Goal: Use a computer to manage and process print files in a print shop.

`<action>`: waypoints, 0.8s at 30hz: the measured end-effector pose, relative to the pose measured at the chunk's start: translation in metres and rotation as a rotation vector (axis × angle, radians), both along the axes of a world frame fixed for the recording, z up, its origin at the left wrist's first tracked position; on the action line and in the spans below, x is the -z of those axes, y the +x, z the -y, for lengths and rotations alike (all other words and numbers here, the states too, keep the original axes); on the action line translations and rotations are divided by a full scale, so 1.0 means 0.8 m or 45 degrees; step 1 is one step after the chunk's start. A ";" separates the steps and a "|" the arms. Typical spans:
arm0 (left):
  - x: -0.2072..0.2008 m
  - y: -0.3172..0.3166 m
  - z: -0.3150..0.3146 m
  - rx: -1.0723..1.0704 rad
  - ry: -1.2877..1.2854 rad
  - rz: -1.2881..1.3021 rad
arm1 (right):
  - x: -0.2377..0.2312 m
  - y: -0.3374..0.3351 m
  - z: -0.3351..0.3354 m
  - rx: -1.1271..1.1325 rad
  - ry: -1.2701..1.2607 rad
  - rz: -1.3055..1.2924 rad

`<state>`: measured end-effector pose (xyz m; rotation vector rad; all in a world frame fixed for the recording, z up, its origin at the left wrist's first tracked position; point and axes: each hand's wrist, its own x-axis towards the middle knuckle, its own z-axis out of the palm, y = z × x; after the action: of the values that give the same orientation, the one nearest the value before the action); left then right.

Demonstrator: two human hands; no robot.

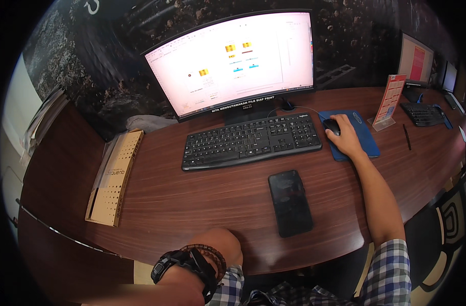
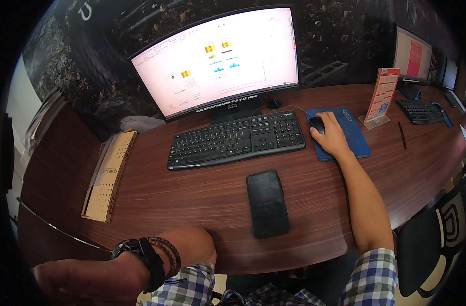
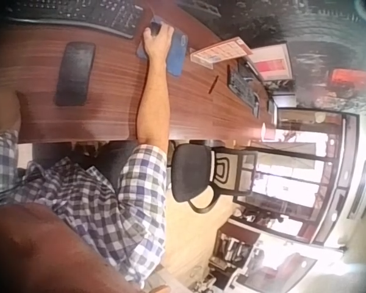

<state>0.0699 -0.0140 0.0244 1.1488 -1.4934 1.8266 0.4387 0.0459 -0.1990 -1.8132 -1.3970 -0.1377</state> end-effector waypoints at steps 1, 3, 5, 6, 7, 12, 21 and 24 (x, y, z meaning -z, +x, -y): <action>0.000 0.000 0.000 -0.002 0.002 0.001 | 0.000 -0.001 0.000 0.005 -0.009 -0.002; -0.001 -0.001 0.000 -0.003 0.005 0.005 | -0.001 -0.001 0.000 0.005 -0.002 -0.005; -0.001 -0.001 0.001 -0.002 0.008 0.009 | 0.000 0.000 0.000 0.005 0.004 -0.008; -0.001 0.000 0.001 -0.001 0.008 0.010 | 0.001 0.001 0.000 -0.002 0.014 -0.003; -0.001 0.000 0.001 -0.001 0.009 0.012 | 0.001 0.002 0.000 -0.010 0.024 0.001; -0.002 -0.001 0.003 0.002 0.007 0.013 | -0.001 -0.001 0.000 -0.005 0.023 -0.003; -0.008 -0.004 0.010 0.003 0.011 0.022 | -0.003 -0.003 0.002 -0.004 0.011 -0.031; -0.010 -0.005 0.012 0.003 0.014 0.027 | -0.004 -0.005 0.001 -0.004 0.035 -0.018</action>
<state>0.0658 -0.0234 0.0326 1.1358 -1.5183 1.8365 0.4345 0.0455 -0.1957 -1.7860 -1.3815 -0.1411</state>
